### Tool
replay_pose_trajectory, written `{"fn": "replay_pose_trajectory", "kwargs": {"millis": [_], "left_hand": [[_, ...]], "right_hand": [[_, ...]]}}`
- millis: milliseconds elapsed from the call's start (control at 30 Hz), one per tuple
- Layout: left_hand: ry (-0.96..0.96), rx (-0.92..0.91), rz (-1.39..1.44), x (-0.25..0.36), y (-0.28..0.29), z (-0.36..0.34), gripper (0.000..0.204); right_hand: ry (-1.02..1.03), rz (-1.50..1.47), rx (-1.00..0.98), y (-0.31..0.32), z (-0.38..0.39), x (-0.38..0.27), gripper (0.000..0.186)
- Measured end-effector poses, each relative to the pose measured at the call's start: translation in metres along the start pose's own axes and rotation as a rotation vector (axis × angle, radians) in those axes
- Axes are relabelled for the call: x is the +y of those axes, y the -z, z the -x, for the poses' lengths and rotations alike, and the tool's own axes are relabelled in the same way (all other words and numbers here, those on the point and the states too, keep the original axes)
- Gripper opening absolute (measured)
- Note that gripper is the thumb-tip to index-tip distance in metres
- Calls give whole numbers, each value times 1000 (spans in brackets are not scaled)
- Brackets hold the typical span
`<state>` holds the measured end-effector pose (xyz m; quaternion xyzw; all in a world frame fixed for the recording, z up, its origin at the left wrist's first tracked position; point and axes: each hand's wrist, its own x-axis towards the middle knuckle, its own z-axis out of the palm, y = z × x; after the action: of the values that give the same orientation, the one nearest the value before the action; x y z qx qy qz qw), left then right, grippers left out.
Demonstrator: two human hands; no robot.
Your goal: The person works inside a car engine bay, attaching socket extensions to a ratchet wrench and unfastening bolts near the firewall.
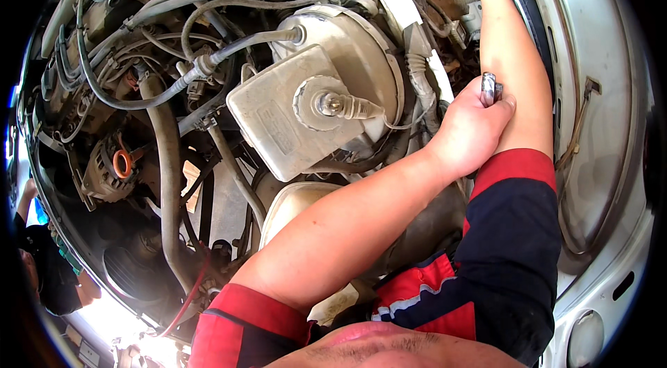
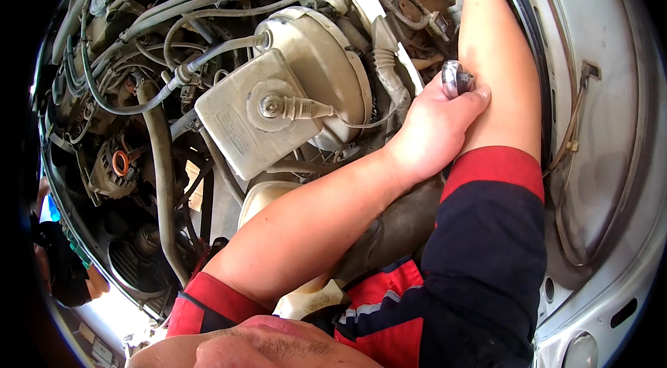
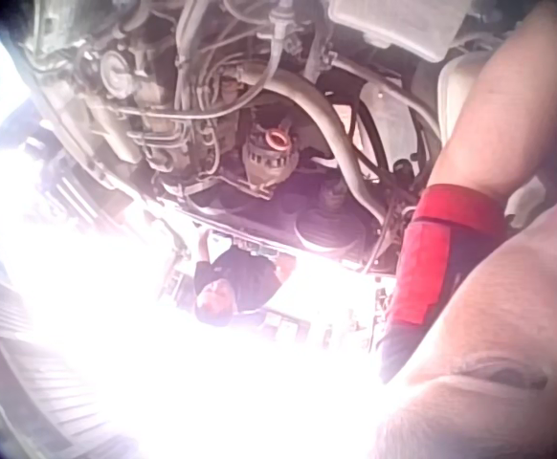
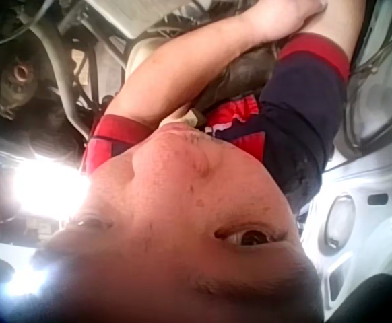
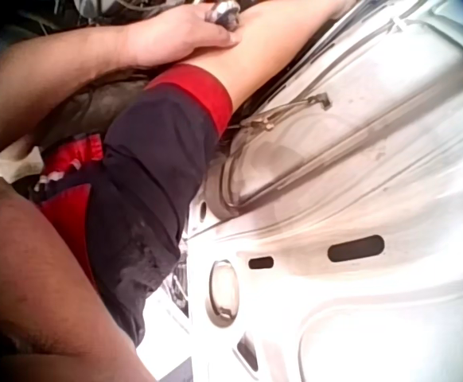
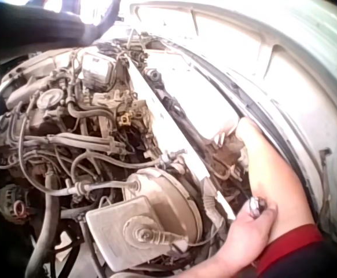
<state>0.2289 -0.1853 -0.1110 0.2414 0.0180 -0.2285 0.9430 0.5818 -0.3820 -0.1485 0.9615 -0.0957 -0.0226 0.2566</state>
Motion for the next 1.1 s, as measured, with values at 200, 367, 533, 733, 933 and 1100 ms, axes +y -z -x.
{"fn": "replay_pose_trajectory", "kwargs": {"millis": [200, 367, 533, 733, 933, 1100], "left_hand": [[7, -1, -2, -1, -1, 0, 14], [9, 5, -4, -1, 0, -1, 14], [-4, -3, 2, -3, -1, -1, 15], [15, 16, 7, -1, 0, 0, 14], [11, -2, 34, -1, 0, -2, 15], [21, 0, 16, 0, 1, -1, 11]], "right_hand": [[-35, -58, 40, -6, -8, -3, 32], [48, 7, -28, 13, 11, 0, 32], [34, -66, -78, 19, 5, 2, 33], [17, 82, -169, -6, -39, 6, 34], [36, 68, -13, -14, -28, 9, 33], [33, 102, -172, -11, -33, 6, 34]]}}
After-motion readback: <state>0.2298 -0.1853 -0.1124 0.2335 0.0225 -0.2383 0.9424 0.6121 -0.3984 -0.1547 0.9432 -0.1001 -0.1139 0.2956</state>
